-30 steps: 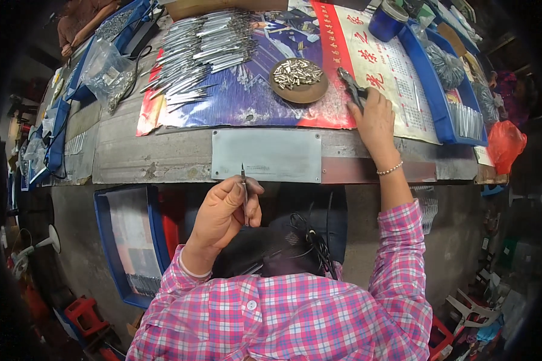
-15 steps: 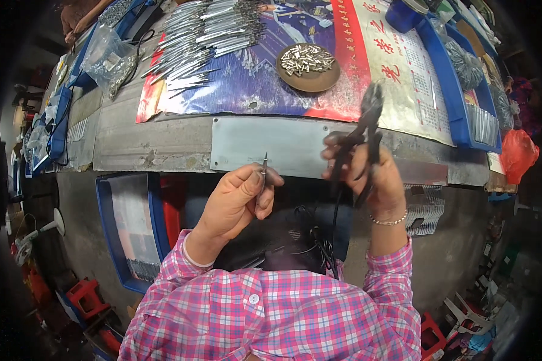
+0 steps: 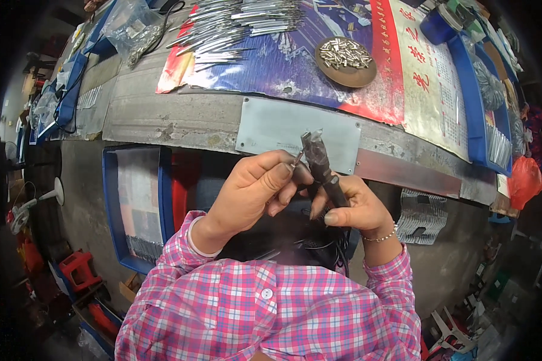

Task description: The person assembles metal components by fitting small tips onto thin rods by hand, crimping them with pliers, and placing the assembled pieces into a tray.

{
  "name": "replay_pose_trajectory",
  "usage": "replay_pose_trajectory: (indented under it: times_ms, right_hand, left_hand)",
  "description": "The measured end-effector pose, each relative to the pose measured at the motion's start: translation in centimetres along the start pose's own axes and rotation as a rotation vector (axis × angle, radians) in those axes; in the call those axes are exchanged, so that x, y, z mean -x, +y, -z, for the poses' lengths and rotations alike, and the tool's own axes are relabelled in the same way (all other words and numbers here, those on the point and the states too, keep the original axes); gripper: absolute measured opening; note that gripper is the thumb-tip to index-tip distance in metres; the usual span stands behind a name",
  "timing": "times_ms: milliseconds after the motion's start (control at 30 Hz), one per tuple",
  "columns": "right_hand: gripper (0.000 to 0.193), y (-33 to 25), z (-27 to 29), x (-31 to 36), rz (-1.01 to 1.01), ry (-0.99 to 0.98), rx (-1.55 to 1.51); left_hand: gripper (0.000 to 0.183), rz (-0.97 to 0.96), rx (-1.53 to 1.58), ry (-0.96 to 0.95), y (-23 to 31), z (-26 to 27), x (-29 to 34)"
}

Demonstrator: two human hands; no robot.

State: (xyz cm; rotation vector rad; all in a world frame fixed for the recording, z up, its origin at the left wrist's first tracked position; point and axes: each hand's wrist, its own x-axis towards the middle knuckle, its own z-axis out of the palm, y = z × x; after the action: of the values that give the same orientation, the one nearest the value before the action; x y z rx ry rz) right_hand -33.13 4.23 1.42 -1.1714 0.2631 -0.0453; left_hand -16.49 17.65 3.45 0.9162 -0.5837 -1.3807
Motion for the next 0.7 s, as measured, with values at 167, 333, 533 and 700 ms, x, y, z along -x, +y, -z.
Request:
replay_pose_trajectory:
  times_ms: [167,333,533,700]
  right_hand:
    - [0.040,-1.0,-1.1,-0.2,-0.092,0.045,0.077]
    - [0.028,-1.5,-1.6,-0.3,-0.070,0.042,0.054]
    - [0.027,-1.7,-1.4,-0.7,0.043,-0.033,0.217]
    - [0.028,-2.4,-1.8,-0.6,0.016,0.023,0.275]
  left_hand:
    - [0.029,-0.012,-0.006,0.005,0.1,0.1,0.3]
    - [0.028,-0.005,-0.017,0.010,0.5,0.2,0.4]
    - [0.028,0.039,0.016,-0.007,1.1,0.4,0.6]
    - [0.029,0.084,0.053,-0.009,1.4,0.2,0.7]
